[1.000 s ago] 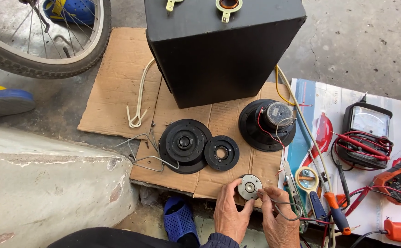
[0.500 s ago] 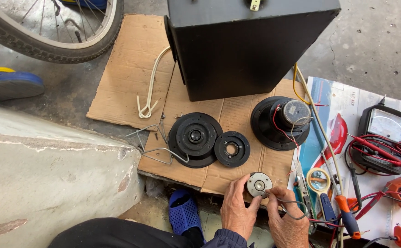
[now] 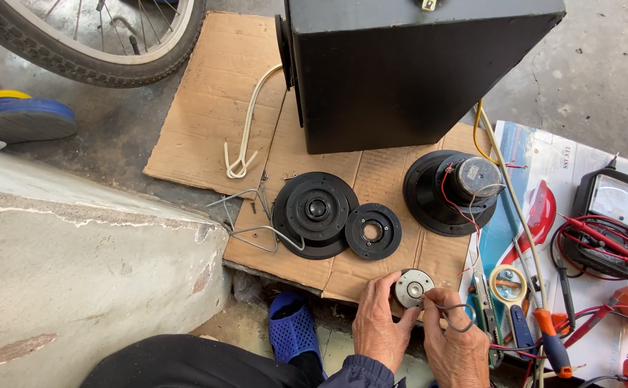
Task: Assembling and wiring speaker components into a wooden enclosure on a makeshift floor workspace.
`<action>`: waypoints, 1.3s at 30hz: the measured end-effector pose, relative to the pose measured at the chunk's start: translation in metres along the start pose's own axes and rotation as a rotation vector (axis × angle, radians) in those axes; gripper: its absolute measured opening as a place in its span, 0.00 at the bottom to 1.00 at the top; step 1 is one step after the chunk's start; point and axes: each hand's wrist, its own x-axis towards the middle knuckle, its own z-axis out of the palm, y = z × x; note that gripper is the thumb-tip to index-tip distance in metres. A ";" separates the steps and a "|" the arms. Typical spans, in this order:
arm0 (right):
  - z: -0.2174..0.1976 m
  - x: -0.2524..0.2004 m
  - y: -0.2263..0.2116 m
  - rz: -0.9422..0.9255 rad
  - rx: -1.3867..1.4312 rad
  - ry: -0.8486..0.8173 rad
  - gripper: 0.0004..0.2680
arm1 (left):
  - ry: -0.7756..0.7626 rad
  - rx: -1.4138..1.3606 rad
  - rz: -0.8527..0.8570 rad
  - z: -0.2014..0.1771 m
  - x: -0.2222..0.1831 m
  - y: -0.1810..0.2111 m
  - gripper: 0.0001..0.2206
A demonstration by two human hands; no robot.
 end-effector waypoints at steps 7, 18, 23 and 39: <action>-0.004 -0.001 0.000 -0.012 0.094 0.007 0.04 | 0.009 0.003 0.005 0.003 0.002 -0.004 0.32; -0.008 0.004 -0.012 0.130 0.069 -0.061 0.03 | -0.006 0.001 0.004 -0.001 0.003 -0.002 0.32; -0.005 0.004 0.002 0.149 0.224 -0.063 0.02 | -0.010 0.009 0.007 0.000 0.003 -0.003 0.32; -0.006 0.001 -0.002 0.089 0.280 0.015 0.03 | -0.024 0.000 -0.009 -0.002 0.003 0.000 0.31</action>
